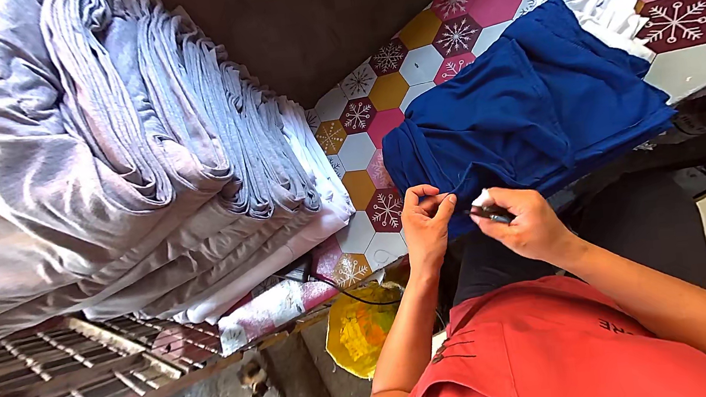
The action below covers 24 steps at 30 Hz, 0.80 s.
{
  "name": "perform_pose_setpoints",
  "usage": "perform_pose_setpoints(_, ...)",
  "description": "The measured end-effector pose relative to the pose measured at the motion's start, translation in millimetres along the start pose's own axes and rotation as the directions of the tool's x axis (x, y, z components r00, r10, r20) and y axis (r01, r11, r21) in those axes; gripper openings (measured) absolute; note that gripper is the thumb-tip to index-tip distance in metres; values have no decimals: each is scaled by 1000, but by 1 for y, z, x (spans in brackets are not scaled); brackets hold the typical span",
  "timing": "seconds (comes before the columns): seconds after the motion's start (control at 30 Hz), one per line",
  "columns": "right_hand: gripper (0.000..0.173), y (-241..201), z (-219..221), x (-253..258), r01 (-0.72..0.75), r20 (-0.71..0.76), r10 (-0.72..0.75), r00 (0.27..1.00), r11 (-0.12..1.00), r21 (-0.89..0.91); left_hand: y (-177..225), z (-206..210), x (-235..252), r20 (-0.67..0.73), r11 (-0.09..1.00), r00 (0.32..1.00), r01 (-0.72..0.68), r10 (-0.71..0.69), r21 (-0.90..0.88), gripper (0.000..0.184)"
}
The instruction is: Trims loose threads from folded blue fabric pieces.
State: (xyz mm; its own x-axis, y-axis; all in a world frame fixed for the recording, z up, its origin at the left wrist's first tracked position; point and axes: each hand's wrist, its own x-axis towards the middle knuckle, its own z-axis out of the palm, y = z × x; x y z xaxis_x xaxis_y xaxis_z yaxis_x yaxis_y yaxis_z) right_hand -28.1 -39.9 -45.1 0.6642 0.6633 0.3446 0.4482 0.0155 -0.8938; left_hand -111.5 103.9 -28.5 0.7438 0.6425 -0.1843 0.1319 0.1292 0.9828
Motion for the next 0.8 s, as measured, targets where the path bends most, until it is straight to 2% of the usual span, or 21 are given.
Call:
perform_pose_setpoints(0.1, 15, 14, -3, 6, 103, -130, -131, 983, 975, -199, 0, 1, -3, 3, 1000, 1000, -4, 4, 6, 26)
perform_pose_setpoints(0.27, 12, 17, 3, 18, 304, -45, -365, 930, 831, -465, 0, 2, -4, 50, 996, 997, -61, 58, 65, 32)
perform_pose_setpoints(0.33, 16, 16, 7, 18, 301, -36, -367, 930, 813, -498, -2, -1, -3, 65, 997, 997, -43, 39, 61, 32)
perform_pose_setpoints(0.37, 17, 13, 8, 16, 248, -50, -304, 951, 851, -462, -2, -1, -2, 69, 998, 997, -26, 23, 52, 31)
perform_pose_setpoints(0.43, 13, 1, 9, 9, 14, -44, -26, 999, 965, -262, -3, -2, -1, 76, 999, 997, 4, -6, 33, 29)
perform_pose_setpoints(0.5, 13, -9, 6, 3, -216, 51, 215, 975, 976, 15, -4, -2, -1, 58, 1000, 998, 16, -16, 5, 26)
perform_pose_setpoints(0.53, 13, -9, 3, 0, -253, 83, 246, 966, 963, 90, -4, -2, -1, 41, 1000, 999, 26, -26, -12, 25)
perform_pose_setpoints(0.6, 20, -2, -3, -5, -171, 44, 169, 985, 984, 45, -3, -3, 0, 10, 994, 998, 67, -66, -89, 23)
perform_pose_setpoints(0.7, 39, 17, -9, -10, 15, -23, -21, 1000, 972, -236, 0, -3, 0, -23, 971, 991, 127, -135, -205, 20)
perform_pose_setpoints(0.8, 38, 28, -5, -10, 174, -38, -206, 978, 899, -403, 5, -2, -1, -40, 954, 984, 157, -172, -255, 18)
